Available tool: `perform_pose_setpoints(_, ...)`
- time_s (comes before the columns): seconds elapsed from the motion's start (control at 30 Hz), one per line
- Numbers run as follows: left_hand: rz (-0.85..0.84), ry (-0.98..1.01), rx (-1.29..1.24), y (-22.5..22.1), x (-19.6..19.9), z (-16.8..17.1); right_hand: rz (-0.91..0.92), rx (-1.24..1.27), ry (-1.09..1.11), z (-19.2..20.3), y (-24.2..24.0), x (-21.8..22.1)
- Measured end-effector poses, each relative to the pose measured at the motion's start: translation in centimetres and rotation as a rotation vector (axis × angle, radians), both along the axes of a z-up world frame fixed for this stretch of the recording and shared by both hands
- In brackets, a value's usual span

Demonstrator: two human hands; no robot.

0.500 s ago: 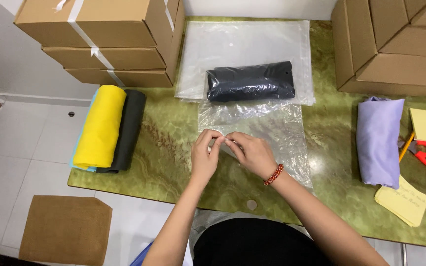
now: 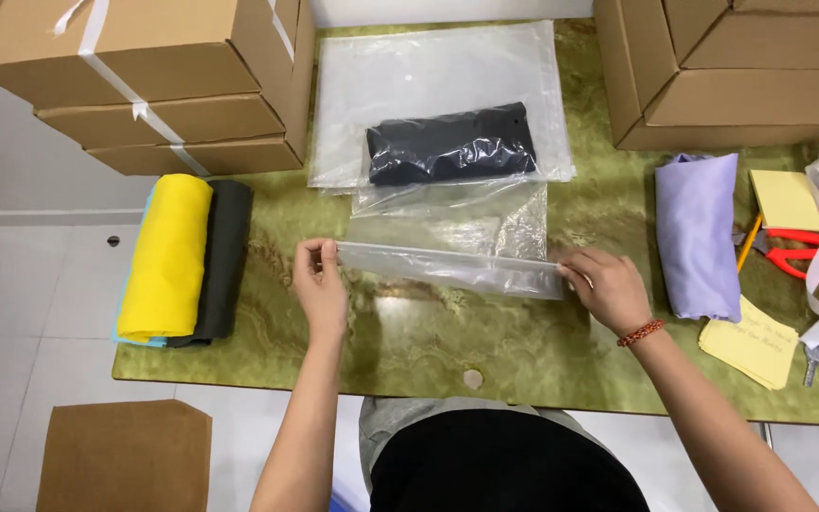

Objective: The person ties a white ribbon around a cardboard box, writes on a yellow sticky note, and places it on the box. They then wrap a black rolled item in a clear plastic bag and place it inside another cardboard box.

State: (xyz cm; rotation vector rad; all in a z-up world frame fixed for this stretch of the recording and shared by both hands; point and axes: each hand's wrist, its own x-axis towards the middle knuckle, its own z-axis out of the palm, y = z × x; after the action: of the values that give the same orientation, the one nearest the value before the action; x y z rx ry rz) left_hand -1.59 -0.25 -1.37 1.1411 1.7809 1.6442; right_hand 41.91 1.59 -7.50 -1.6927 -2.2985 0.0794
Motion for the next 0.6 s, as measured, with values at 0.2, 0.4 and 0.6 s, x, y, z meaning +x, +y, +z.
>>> perform_pose_setpoints(0.2, 0.026, -0.027, -0.030, -0.1, 0.7, -1.8, -0.010, 0.038, -0.035, 1.7, -0.1, 1.7)
perform_pose_setpoints(0.4, 0.048, -0.058, -0.052, -0.2, 0.4, -4.0, -0.042, -0.009, -0.019, 1.8, -0.3, 1.8)
perform_pose_setpoints(0.6, -0.090, -0.243, -0.209, 0.0, 0.4, -4.7, -0.275, -0.370, 0.531, 5.7, 1.5, -1.2)
